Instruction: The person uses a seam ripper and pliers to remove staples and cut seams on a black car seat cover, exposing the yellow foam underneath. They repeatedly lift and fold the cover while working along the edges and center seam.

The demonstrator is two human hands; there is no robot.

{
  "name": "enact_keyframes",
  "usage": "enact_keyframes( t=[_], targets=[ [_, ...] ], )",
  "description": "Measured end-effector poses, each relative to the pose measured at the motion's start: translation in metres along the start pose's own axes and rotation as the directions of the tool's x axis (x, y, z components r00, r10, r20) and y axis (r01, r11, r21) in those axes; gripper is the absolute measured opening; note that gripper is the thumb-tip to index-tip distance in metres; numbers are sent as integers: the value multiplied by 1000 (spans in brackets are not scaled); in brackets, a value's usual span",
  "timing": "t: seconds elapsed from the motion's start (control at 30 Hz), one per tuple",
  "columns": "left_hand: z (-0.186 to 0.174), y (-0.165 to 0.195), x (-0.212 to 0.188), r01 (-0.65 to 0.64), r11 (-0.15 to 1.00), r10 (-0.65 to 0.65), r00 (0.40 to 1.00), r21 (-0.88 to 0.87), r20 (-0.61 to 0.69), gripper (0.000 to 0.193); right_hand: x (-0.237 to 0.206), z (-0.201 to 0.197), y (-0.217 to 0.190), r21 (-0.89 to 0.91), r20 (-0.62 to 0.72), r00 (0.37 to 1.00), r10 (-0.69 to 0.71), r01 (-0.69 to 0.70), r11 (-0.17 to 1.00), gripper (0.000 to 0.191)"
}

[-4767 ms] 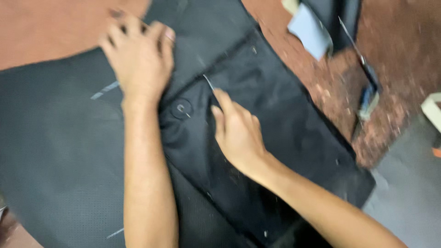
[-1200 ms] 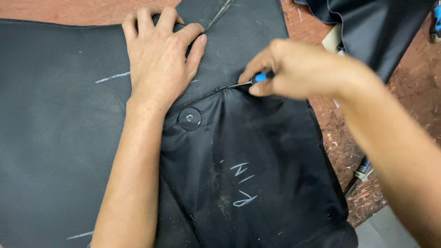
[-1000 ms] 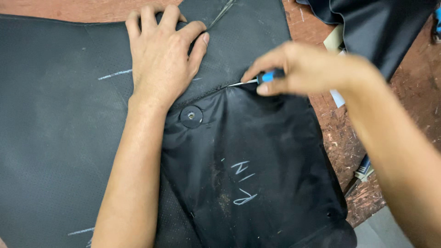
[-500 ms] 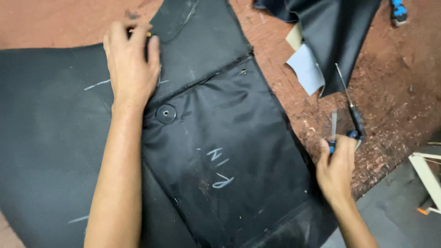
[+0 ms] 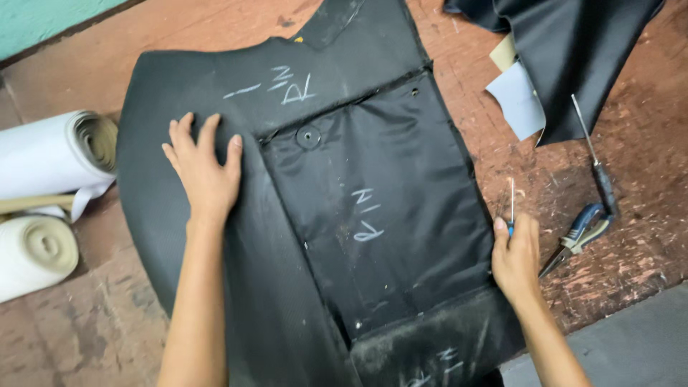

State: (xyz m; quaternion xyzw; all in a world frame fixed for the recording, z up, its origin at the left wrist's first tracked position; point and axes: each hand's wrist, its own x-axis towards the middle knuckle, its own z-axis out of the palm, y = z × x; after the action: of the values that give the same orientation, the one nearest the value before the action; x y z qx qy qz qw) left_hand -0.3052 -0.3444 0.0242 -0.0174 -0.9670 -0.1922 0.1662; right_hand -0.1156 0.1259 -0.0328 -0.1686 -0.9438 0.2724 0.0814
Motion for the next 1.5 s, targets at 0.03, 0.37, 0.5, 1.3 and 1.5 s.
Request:
enact_keyframes(
  t=[0.03,0.37,0.5,1.3,1.5],
  targets=[
    [-1,0,-9,-6,1000,6,1000,19,3,43,0,0,1,-8,5,1000,-8,8,1000,24],
    [2,-2,-18,-35,996,31,998,85,50,49,-11,10,31,257,183,952,245,-287,923,23],
    [-17,25,-37,-73,982,64,996,174,56,54,-13,9,30,324,220,928,301,-361,875,22],
    [-9,254,-240,115,993,-113,991,-16,71,55,-202,-27,45,331,816,510,272,-798,503,10],
    [16,347,-287,210,971,-213,977,-118,-16,46,-118,-93,130,335,834,525,169,-725,602,25]
  ],
)
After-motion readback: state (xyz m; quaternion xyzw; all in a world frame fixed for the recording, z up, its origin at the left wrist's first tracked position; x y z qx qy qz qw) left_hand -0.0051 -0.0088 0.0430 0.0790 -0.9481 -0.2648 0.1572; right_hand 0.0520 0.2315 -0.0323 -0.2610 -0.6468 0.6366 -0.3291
